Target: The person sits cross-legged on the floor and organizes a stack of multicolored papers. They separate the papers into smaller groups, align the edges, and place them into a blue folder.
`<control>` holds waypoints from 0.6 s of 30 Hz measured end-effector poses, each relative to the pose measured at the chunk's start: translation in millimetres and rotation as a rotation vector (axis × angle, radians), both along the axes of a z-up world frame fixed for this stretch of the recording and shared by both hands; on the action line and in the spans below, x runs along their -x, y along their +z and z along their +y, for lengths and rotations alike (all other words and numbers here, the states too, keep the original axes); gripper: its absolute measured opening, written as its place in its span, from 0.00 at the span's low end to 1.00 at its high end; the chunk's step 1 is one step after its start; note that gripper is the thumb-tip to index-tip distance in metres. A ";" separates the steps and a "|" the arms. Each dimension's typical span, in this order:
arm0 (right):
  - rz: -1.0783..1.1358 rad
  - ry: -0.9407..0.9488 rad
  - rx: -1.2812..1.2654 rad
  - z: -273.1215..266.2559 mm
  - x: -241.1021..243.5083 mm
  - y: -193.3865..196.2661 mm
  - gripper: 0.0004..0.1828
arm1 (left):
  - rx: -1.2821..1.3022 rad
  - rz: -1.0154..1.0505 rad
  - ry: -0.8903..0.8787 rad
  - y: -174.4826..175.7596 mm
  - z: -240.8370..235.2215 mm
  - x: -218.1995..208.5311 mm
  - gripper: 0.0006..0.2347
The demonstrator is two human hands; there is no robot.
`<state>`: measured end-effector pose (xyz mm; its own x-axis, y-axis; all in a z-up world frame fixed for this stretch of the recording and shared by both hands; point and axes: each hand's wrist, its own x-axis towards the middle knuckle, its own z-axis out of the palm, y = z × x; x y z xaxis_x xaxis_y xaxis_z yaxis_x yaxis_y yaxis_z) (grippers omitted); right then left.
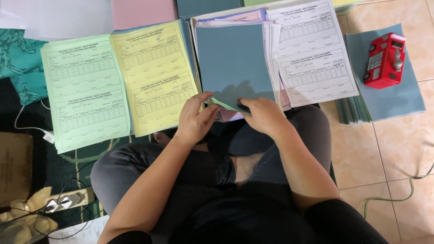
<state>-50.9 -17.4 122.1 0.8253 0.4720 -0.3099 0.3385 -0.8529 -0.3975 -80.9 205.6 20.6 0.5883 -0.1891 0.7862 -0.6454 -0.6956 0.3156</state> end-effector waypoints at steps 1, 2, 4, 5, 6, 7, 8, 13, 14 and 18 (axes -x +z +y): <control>-0.004 0.003 0.001 0.0 -0.3 -0.3 0.19 | 0.001 -0.004 0.003 1.5 -1.1 0.4 0.02; 0.003 0.000 -0.001 0.0 -0.7 -0.6 0.19 | 0.005 0.003 -0.003 2.9 -2.1 0.8 0.03; 0.005 -0.001 -0.001 -0.3 -1.1 -2.7 0.19 | 0.010 0.006 -0.006 6.3 -3.3 1.0 0.03; -0.009 -0.002 0.017 -0.4 -1.0 -4.5 0.20 | -0.009 0.011 -0.012 8.2 -3.3 1.1 0.05; -0.024 -0.004 0.034 -0.7 -0.9 -6.4 0.21 | -0.028 0.016 -0.018 10.1 -3.4 1.1 0.07; -0.027 -0.002 0.035 -0.1 -1.0 -7.5 0.21 | -0.027 0.013 -0.017 11.6 -2.2 3.2 0.07; -0.003 -0.016 0.030 0.3 -1.1 -8.7 0.22 | -0.003 0.086 -0.024 13.1 -1.1 5.2 0.11; 0.020 -0.036 0.027 3.3 0.7 -0.2 0.23 | 0.043 0.186 -0.037 13.7 -0.9 7.0 0.21; 0.029 -0.037 0.025 3.3 0.8 0.8 0.23 | 0.013 0.185 -0.047 11.8 -0.9 6.1 0.23; 0.039 -0.033 0.001 4.8 1.6 6.0 0.23 | -0.012 0.180 -0.086 -0.4 3.4 3.4 0.25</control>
<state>-52.5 -12.5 128.1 0.8279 0.4439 -0.3429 0.2940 -0.8640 -0.4086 -84.3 208.9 20.2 0.7006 -0.2540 0.6668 -0.6367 -0.6445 0.4234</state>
